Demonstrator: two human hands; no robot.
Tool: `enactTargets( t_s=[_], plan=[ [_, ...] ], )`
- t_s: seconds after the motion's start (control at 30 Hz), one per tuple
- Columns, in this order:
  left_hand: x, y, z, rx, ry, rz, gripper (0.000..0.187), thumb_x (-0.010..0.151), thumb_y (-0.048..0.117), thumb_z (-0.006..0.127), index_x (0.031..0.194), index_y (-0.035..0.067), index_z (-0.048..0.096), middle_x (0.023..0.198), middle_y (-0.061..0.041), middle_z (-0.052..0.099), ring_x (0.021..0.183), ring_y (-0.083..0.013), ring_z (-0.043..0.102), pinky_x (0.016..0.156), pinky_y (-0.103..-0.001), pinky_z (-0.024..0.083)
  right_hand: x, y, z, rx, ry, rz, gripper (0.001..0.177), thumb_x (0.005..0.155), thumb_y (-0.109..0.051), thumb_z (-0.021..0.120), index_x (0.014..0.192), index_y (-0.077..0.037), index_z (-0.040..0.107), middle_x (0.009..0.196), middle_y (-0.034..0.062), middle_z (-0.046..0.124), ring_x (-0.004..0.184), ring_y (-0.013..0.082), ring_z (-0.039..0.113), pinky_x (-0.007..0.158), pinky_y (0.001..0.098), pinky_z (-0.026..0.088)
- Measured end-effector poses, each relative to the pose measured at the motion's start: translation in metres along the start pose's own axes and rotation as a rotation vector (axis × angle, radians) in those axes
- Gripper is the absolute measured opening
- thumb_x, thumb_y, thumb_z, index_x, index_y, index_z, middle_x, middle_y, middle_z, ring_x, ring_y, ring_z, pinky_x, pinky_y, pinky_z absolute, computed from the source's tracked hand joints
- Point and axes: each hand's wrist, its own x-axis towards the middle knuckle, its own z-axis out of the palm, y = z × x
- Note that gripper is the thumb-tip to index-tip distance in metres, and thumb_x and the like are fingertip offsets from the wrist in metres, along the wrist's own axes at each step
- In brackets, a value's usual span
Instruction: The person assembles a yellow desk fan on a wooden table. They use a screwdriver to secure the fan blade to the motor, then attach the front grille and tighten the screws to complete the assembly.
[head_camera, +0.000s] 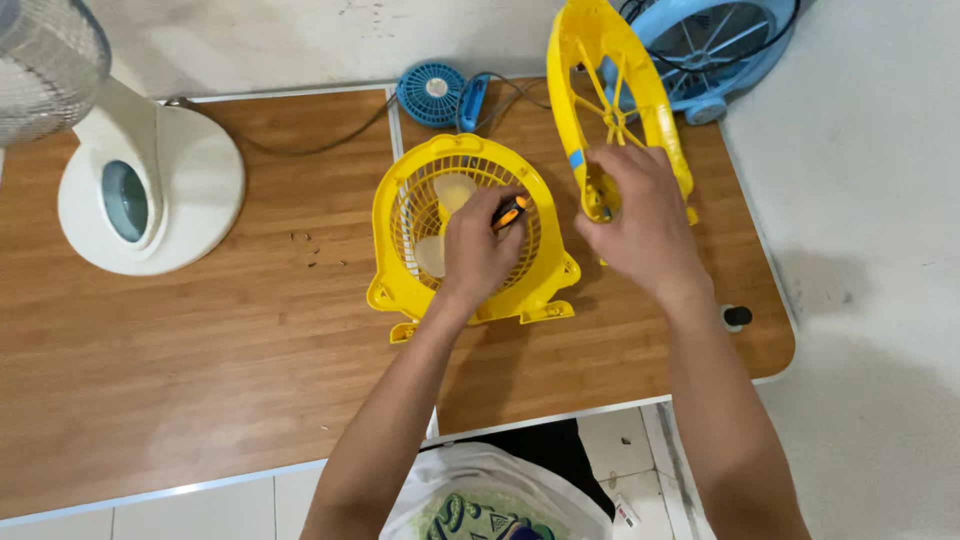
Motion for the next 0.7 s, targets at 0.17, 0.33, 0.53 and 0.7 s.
enactTargets(
  t_s=[0.17,0.33,0.53,0.7],
  plan=[
    [0.024,0.012,-0.031,0.048,0.065,0.072,0.027,0.085,0.004,0.076,0.11,0.005,0.069,0.1,-0.014,0.068,0.094,-0.0329,0.07,0.081,-0.04,0.056,0.041,-0.022,-0.02,0.415,-0.022,0.066,0.038,0.086,-0.004,0.075,0.121,-0.003,0.06,0.107,0.0066,0.067,0.102,0.0205,0.065,0.089,0.033,0.054],
    [0.038,0.03,-0.06,0.104,0.09,0.065,0.034,0.087,0.014,0.082,0.117,0.006,0.067,0.106,-0.012,0.064,0.096,-0.0292,0.071,0.082,-0.038,0.057,0.059,-0.035,-0.027,0.909,-0.028,0.112,0.033,0.094,0.001,0.071,0.124,-0.003,0.058,0.111,0.0012,0.066,0.102,0.0089,0.064,0.091,0.0256,0.054],
    [0.035,0.031,-0.078,0.17,0.092,-0.003,0.044,0.086,0.022,0.084,0.124,0.008,0.065,0.116,-0.011,0.061,0.099,-0.0272,0.072,0.08,-0.038,0.057,0.053,-0.045,-0.001,1.086,-0.003,0.22,0.031,0.094,-0.006,0.067,0.124,-0.001,0.06,0.115,0.0087,0.071,0.104,0.0138,0.067,0.095,0.0291,0.054],
    [0.027,0.021,-0.083,0.138,0.198,0.004,0.049,0.087,0.024,0.084,0.126,0.006,0.062,0.118,-0.013,0.063,0.103,-0.028,0.072,0.087,-0.038,0.059,0.04,-0.045,0.021,1.308,0.004,0.21,0.033,0.096,-0.011,0.065,0.126,0.001,0.056,0.124,0.0182,0.07,0.117,0.0247,0.069,0.104,0.036,0.056]
  ],
)
